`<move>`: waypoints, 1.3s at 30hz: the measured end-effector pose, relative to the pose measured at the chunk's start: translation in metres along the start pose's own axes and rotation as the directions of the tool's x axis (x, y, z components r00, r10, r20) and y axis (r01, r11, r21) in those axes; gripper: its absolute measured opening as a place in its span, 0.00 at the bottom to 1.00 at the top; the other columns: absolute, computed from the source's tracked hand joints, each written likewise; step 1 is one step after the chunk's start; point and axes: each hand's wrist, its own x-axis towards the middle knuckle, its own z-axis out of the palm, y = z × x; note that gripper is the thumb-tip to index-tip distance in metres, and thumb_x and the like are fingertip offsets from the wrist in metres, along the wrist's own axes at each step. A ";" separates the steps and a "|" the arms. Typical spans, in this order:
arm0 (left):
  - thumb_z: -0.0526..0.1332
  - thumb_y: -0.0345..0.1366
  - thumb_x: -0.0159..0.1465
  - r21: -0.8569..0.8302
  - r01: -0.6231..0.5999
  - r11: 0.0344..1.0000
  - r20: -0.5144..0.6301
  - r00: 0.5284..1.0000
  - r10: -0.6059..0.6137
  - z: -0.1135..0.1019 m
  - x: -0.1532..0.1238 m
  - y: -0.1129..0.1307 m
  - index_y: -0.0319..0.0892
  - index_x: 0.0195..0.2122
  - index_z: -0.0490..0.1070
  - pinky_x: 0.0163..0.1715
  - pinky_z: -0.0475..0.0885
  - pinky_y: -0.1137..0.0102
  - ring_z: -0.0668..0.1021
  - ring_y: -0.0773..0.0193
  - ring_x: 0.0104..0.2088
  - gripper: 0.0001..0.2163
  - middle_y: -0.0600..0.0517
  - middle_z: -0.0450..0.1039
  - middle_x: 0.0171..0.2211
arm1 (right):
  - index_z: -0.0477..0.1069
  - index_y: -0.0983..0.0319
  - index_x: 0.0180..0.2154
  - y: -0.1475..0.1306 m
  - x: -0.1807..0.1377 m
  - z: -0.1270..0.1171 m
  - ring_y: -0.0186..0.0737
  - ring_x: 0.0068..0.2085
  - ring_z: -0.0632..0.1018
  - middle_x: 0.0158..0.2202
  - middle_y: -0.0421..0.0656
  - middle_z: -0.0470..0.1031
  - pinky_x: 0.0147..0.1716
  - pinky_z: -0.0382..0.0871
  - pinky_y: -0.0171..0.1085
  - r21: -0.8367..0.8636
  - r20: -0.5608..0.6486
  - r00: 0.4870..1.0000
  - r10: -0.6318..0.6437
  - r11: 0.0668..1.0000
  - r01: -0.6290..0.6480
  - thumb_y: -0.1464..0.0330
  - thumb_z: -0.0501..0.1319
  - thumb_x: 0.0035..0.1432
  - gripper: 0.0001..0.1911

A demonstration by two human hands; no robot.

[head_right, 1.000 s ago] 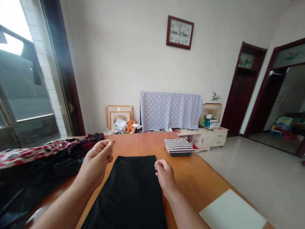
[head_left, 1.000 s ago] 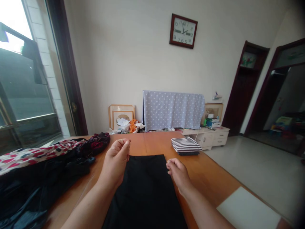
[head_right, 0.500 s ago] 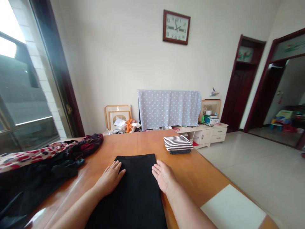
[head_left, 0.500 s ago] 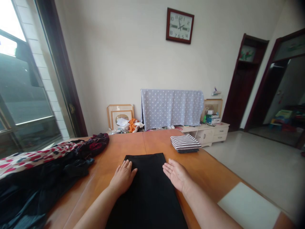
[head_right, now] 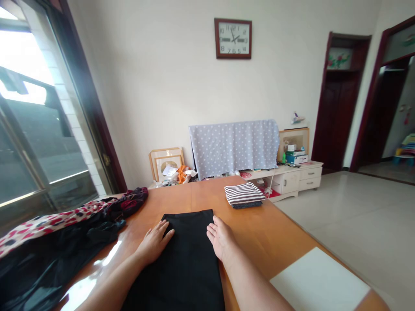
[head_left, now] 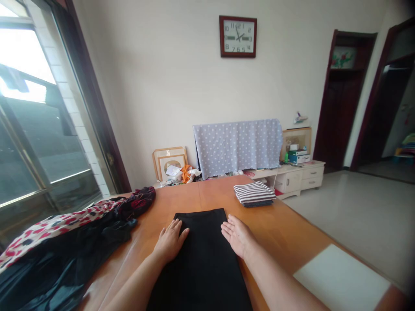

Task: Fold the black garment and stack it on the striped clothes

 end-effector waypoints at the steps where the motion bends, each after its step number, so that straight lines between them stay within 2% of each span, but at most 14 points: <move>1: 0.43 0.58 0.68 0.000 0.006 1.000 0.008 1.000 -0.006 -0.001 0.001 -0.002 0.40 0.66 0.59 0.65 0.51 0.55 0.53 0.53 0.70 0.33 0.41 0.53 0.69 | 0.59 0.64 0.62 0.000 -0.001 0.000 0.46 0.61 0.70 0.64 0.58 0.62 0.58 0.67 0.42 0.002 -0.001 1.000 0.001 1.000 -0.001 0.59 0.62 0.60 0.32; 4: 0.45 0.57 0.68 0.018 0.001 1.000 0.034 0.999 -0.002 -0.009 0.007 -0.002 0.41 0.64 0.62 0.64 0.54 0.57 0.58 0.52 0.68 0.32 0.41 0.57 0.67 | 0.61 0.62 0.61 -0.001 -0.003 0.002 0.46 0.62 0.70 0.64 0.57 0.62 0.59 0.66 0.42 0.009 -0.004 1.000 0.001 1.000 -0.001 0.58 0.62 0.60 0.31; 7: 0.47 0.52 0.69 0.041 -0.064 0.997 -0.004 0.998 0.064 -0.019 0.015 0.010 0.41 0.58 0.69 0.61 0.59 0.59 0.68 0.51 0.62 0.27 0.41 0.67 0.61 | 0.60 0.64 0.61 -0.001 -0.004 0.003 0.46 0.61 0.70 0.64 0.57 0.62 0.59 0.66 0.42 0.018 -0.005 1.000 -0.004 1.000 0.004 0.58 0.62 0.60 0.32; 11: 0.49 0.44 0.69 0.002 -0.201 0.980 -0.097 0.975 0.200 -0.019 0.030 0.047 0.42 0.52 0.74 0.55 0.64 0.62 0.75 0.53 0.52 0.20 0.42 0.75 0.50 | 0.59 0.66 0.61 0.000 -0.002 0.004 0.46 0.61 0.70 0.63 0.58 0.62 0.59 0.66 0.41 0.014 -0.017 1.000 -0.006 1.000 0.006 0.58 0.62 0.60 0.33; 15: 0.48 0.41 0.70 -0.050 -0.318 0.947 -0.132 0.942 0.310 -0.001 0.045 0.082 0.42 0.50 0.75 0.52 0.67 0.65 0.77 0.55 0.49 0.19 0.43 0.75 0.47 | 0.59 0.65 0.61 0.001 0.002 0.006 0.47 0.61 0.70 0.63 0.58 0.63 0.60 0.65 0.43 0.018 -0.028 1.000 -0.004 1.000 0.004 0.57 0.61 0.59 0.33; 19: 0.48 0.40 0.70 -0.043 -0.324 0.945 -0.109 0.942 0.318 0.018 0.056 0.093 0.40 0.52 0.75 0.56 0.66 0.66 0.75 0.56 0.52 0.19 0.42 0.75 0.51 | 0.62 0.63 0.60 0.000 0.003 0.006 0.47 0.60 0.71 0.61 0.57 0.65 0.59 0.65 0.44 0.011 -0.030 1.000 0.000 1.000 0.000 0.57 0.61 0.59 0.30; 24: 0.48 0.40 0.69 -0.022 -0.292 0.956 -0.078 0.954 0.290 0.030 0.060 0.090 0.37 0.54 0.72 0.61 0.61 0.65 0.72 0.56 0.58 0.20 0.42 0.71 0.57 | 0.61 0.64 0.61 -0.001 0.000 0.006 0.48 0.60 0.70 0.63 0.57 0.63 0.59 0.64 0.44 0.004 -0.011 1.000 0.001 1.000 -0.001 0.59 0.59 0.61 0.29; 27: 0.48 0.40 0.69 0.005 -0.263 0.965 -0.066 0.963 0.262 0.034 0.060 0.090 0.36 0.59 0.68 0.64 0.56 0.61 0.67 0.54 0.62 0.23 0.41 0.66 0.62 | 0.59 0.65 0.62 -0.003 -0.004 0.008 0.49 0.61 0.69 0.63 0.58 0.62 0.60 0.64 0.43 -0.004 -0.007 1.000 0.002 1.000 -0.002 0.59 0.59 0.62 0.30; 30: 0.47 0.42 0.68 0.072 -0.207 0.976 -0.002 0.978 0.208 0.036 0.061 0.090 0.38 0.64 0.62 0.66 0.50 0.55 0.61 0.53 0.66 0.25 0.42 0.59 0.66 | 0.58 0.66 0.63 -0.006 -0.007 0.010 0.50 0.62 0.68 0.64 0.59 0.61 0.60 0.63 0.43 -0.004 -0.005 1.000 0.005 1.000 -0.005 0.60 0.57 0.63 0.30; 34: 0.46 0.44 0.68 0.117 -0.174 0.978 0.105 0.981 0.162 0.033 0.066 0.090 0.41 0.66 0.59 0.67 0.49 0.55 0.58 0.54 0.68 0.27 0.45 0.54 0.69 | 0.58 0.65 0.63 -0.007 -0.007 0.011 0.49 0.62 0.68 0.64 0.58 0.61 0.60 0.63 0.44 -0.005 -0.004 1.000 0.012 1.000 -0.012 0.60 0.56 0.64 0.30; 39: 0.44 0.46 0.69 0.114 -0.182 0.977 0.103 0.980 0.171 0.030 0.073 0.098 0.42 0.67 0.56 0.67 0.48 0.54 0.55 0.55 0.69 0.28 0.46 0.52 0.70 | 0.59 0.66 0.62 -0.005 -0.004 0.010 0.48 0.60 0.71 0.62 0.59 0.64 0.58 0.65 0.43 0.002 -0.042 0.999 0.020 1.000 -0.020 0.59 0.59 0.62 0.31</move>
